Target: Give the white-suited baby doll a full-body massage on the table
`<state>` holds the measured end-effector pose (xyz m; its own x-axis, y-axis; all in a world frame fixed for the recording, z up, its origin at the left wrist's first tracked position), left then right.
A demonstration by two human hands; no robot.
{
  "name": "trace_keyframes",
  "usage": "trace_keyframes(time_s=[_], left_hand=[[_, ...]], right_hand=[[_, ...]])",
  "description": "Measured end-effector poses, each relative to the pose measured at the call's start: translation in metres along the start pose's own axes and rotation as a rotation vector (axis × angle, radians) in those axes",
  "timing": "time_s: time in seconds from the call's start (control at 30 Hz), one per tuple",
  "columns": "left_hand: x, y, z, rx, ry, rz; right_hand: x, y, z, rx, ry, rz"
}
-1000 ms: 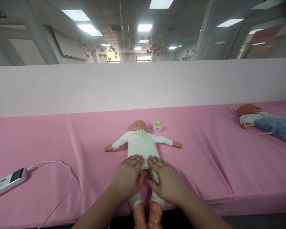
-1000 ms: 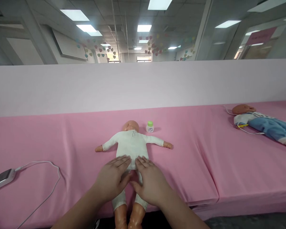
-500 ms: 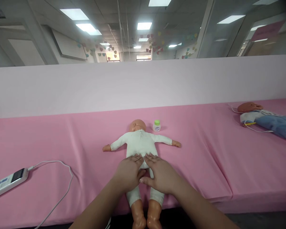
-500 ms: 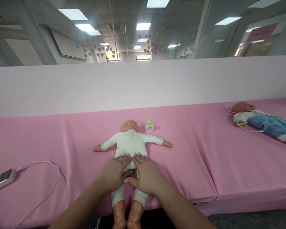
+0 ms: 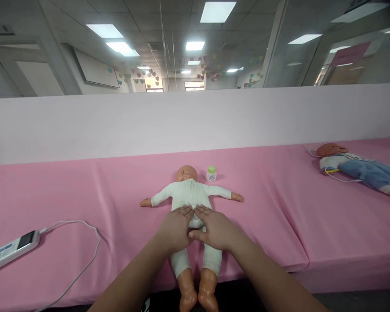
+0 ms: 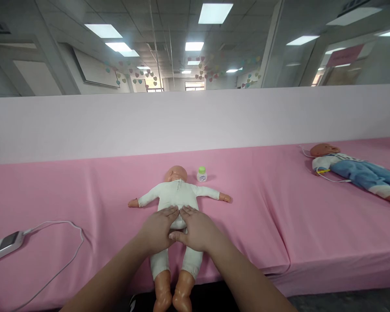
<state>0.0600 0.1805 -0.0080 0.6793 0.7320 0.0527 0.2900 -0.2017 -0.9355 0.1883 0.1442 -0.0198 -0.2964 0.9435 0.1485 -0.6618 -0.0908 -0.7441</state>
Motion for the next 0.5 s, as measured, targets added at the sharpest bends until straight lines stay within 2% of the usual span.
trace_keyframes(time_s=[0.17,0.37,0.5], left_hand=[[0.0,-0.01,0.001,-0.087,0.024,-0.071],[0.011,-0.03,0.004,0.033,-0.006,-0.167],[0.021,-0.014,0.008,0.02,0.036,-0.129]], right_hand=[[0.0,-0.004,0.004,-0.002,-0.026,-0.009],[0.009,-0.021,0.001,-0.013,0.001,-0.091],[0.017,-0.014,-0.003,-0.02,-0.001,-0.044]])
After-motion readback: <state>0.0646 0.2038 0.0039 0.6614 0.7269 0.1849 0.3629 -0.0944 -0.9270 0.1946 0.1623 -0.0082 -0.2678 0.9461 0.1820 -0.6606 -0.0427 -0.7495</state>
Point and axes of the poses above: each hand's wrist, its own x-axis towards the middle knuckle, its own y-axis out of the palm, z = x × y, the point moved 7 cm from there along x, towards the middle knuckle, and after that the axes turned 7 degrees about -y, right-handed, at the moved point
